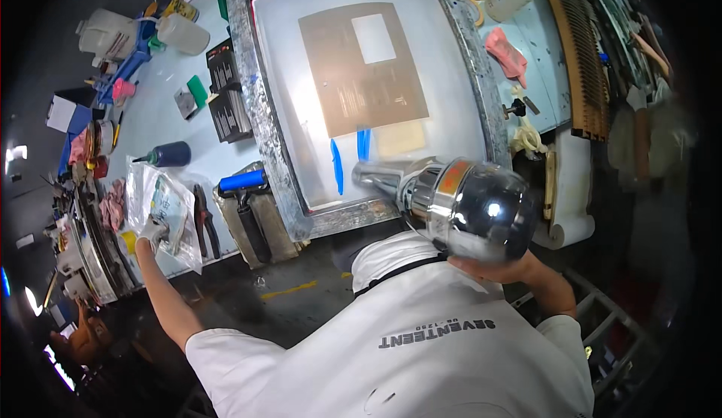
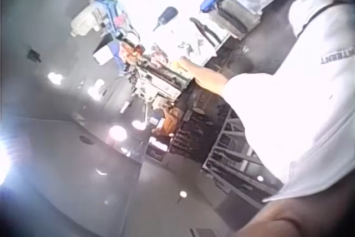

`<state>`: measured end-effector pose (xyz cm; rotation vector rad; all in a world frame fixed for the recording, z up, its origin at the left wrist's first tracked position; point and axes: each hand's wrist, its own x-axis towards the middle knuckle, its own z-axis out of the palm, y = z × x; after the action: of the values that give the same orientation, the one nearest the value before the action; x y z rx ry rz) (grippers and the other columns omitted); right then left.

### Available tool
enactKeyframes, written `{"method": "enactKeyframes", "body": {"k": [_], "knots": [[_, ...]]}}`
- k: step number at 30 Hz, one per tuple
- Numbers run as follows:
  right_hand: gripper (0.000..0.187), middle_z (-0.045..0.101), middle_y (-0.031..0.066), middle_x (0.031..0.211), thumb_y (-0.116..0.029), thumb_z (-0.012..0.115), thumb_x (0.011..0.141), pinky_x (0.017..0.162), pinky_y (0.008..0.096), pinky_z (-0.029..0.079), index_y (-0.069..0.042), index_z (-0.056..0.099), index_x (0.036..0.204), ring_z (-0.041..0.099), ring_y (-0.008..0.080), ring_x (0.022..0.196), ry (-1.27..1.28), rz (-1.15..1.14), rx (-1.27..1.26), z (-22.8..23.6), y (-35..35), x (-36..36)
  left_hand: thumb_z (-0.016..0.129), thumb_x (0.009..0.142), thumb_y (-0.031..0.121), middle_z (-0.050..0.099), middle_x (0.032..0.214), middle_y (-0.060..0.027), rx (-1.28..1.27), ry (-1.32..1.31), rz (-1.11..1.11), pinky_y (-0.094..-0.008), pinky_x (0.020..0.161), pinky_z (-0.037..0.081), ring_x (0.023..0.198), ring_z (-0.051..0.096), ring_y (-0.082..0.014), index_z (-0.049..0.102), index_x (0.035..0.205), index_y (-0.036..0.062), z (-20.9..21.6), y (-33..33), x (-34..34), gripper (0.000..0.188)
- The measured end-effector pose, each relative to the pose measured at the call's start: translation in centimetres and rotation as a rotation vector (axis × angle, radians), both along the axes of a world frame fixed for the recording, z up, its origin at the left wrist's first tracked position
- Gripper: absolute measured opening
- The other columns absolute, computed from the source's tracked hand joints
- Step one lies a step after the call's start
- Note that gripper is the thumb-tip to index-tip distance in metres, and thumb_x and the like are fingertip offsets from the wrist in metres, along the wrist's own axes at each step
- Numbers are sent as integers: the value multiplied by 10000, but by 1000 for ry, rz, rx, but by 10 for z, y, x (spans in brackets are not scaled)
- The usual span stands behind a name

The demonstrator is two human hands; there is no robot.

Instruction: The person uses a wooden stick to spread blue ink across a screen printing frame. They then use a heat gun to dry the ink on the screen.

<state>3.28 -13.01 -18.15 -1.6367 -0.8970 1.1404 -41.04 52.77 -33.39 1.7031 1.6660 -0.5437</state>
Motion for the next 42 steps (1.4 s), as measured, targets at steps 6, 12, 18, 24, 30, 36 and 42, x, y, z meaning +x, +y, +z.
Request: {"method": "enactKeyframes", "body": {"k": [6, 12, 18, 24, 30, 36, 42], "knots": [[402, 686, 136, 893, -142, 777, 704, 642, 319, 529, -26, 613, 1053, 686, 240, 717, -312, 2, 82, -12, 2, -3, 669, 800, 96, 519, 831, -66, 6, -25, 64, -336, 512, 436, 624, 516, -174, 372, 1270, 64, -14, 3, -11, 556], [370, 685, 104, 929, -136, 773, 697, 739, 353, 527, -47, 640, 1031, 682, 261, 772, -389, 86, -76, -8, 7, 1, 679, 813, 132, 538, 925, -90, 28, -107, 206, -330, 558, 431, 685, 523, -180, 193, 1484, 112, -25, 18, -20, 828], [501, 651, 157, 1027, -181, 796, 688, 854, 400, 480, -14, 598, 1117, 644, 308, 941, -273, 104, -228, -12, 0, 0, 680, 813, 151, 540, 901, -93, -28, 10, 89, -343, 540, 424, 659, 520, -177, 176, 1489, 95, -36, 30, -42, 845], [553, 665, 139, 876, -177, 793, 665, 692, 343, 519, 23, 566, 1127, 665, 286, 713, -460, 70, 45, -27, -4, -10, 677, 806, 137, 543, 880, -86, -10, -116, 70, -343, 542, 430, 671, 524, -179, 213, 1467, 65, -17, 6, -14, 810], [488, 669, 139, 913, -160, 825, 660, 761, 355, 517, -26, 615, 1080, 671, 270, 828, -184, 72, 182, -25, -7, -3, 667, 802, 119, 543, 889, -84, 13, -71, 104, -333, 547, 434, 677, 519, -174, 193, 1483, 69, -24, 5, -27, 831], [532, 673, 144, 911, -134, 780, 659, 751, 362, 530, 6, 581, 1133, 678, 292, 793, -414, 137, 196, -22, 2, -6, 672, 804, 123, 545, 884, -75, -31, -50, 102, -327, 560, 437, 686, 523, -172, 212, 1483, 99, -27, 22, -28, 821], [563, 663, 109, 998, -143, 783, 675, 917, 413, 458, -41, 571, 1187, 638, 293, 960, -180, 62, 35, -30, -11, -16, 670, 805, 121, 545, 885, -74, -9, -52, 110, -326, 560, 436, 685, 522, -171, 214, 1482, 98, -27, 15, -32, 816]]}}
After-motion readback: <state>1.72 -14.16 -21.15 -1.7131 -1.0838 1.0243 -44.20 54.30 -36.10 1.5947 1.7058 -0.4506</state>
